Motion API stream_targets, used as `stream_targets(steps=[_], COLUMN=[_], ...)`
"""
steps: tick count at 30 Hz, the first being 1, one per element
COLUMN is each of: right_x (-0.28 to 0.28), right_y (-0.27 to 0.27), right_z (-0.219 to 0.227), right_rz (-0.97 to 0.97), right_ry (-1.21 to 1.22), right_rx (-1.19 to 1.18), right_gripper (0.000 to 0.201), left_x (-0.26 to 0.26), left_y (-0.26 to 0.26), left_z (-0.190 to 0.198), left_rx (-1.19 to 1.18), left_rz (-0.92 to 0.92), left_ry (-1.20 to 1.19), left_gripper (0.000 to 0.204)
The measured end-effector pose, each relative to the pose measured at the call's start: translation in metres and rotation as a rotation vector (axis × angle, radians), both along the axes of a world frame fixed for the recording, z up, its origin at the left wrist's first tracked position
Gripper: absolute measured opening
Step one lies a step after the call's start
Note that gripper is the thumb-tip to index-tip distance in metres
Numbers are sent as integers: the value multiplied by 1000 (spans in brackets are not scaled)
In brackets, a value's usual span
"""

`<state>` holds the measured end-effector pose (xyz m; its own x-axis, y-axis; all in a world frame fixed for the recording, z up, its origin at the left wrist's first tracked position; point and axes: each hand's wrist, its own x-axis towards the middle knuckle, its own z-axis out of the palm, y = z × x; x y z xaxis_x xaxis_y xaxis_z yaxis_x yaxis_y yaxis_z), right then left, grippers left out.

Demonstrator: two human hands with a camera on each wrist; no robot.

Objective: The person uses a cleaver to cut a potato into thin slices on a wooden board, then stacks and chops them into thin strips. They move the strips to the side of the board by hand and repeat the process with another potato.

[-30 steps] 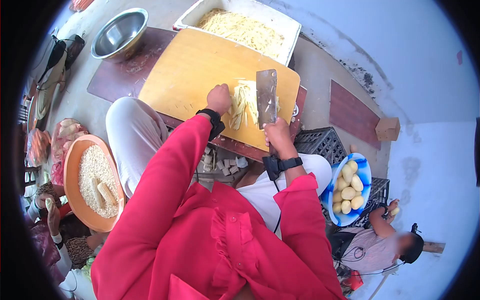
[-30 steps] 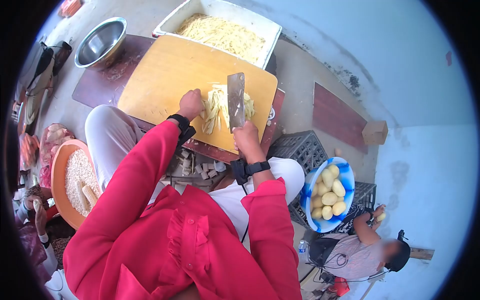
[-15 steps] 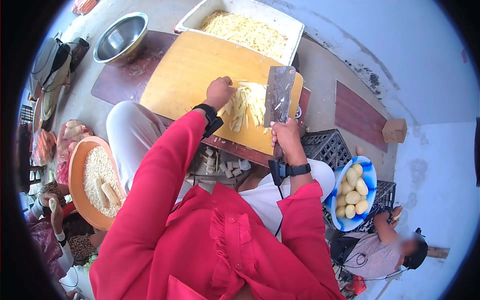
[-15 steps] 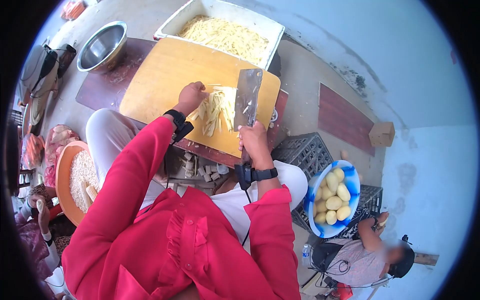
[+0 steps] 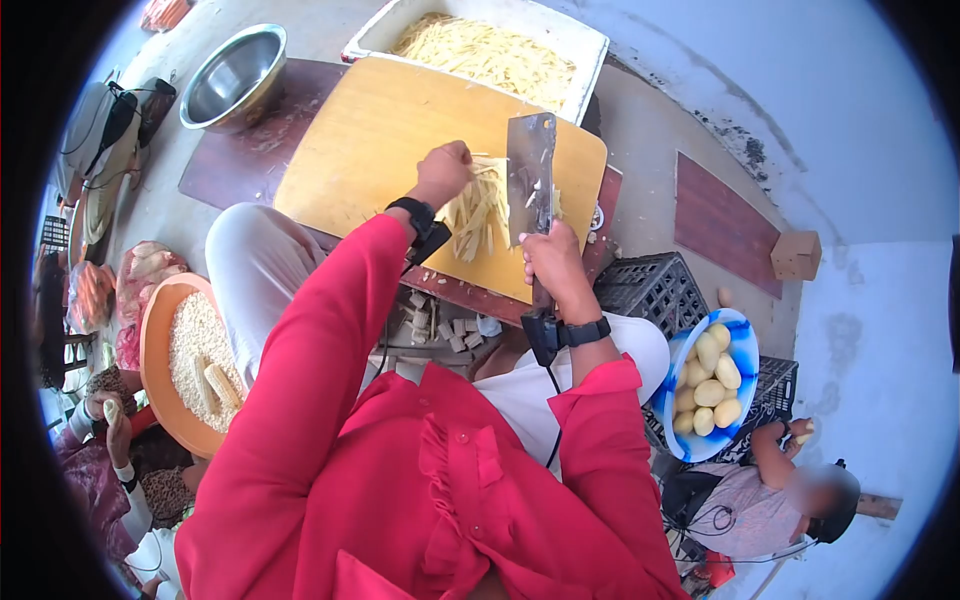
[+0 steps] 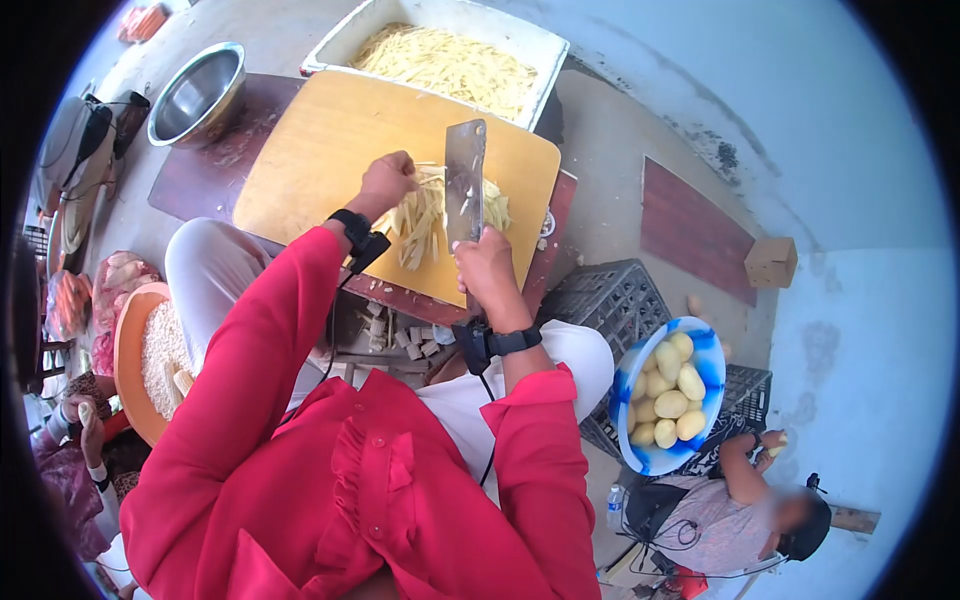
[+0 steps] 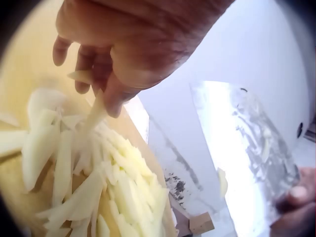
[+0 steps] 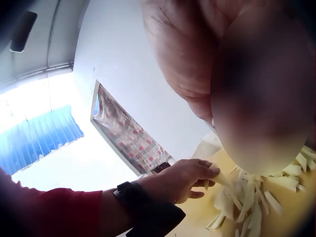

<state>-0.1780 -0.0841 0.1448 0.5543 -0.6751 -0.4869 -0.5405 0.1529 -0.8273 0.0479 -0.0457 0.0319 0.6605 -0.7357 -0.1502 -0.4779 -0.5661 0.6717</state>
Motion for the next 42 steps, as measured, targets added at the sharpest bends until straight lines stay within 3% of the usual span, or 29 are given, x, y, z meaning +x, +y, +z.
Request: stream_targets(steps=[4,7,13,17,23,26,32,35,38,42], right_x=[6,15,24,26,26,26,30,30,27,19], right_y=[12,26,51,61,43,48,49,41,35,28], right_z=[-14,-26,-39,-48,-64,-54,-47,-45,-29,-18], right_rz=[79,146,309,287,301,219,249,223,100,7], right_ry=[45,79,146,171,311,237,170,165,63,-12], right_rx=[4,50,144,169,-114,-85,-62,-127,-43,9], right_gripper=[20,21,18,16,22,23,22,19,20,17], left_x=[34,45,49,53,49,45,27,23,13,13], left_y=[33,59,97,113,121,121,113,107,99,85], left_z=[-24,-29,-29,-26,-30,-25,-36,-42,-28,-46], left_rx=[-262,-170,-287,-296,-419,-369,-396,-371,-282,-287], left_rz=[128,264,350,374,399,441,301,244,272,187], left_ry=[261,535,648,756,914,883,795,648,532,234], left_gripper=[11,8,12,18,12,10,13,16,13,12])
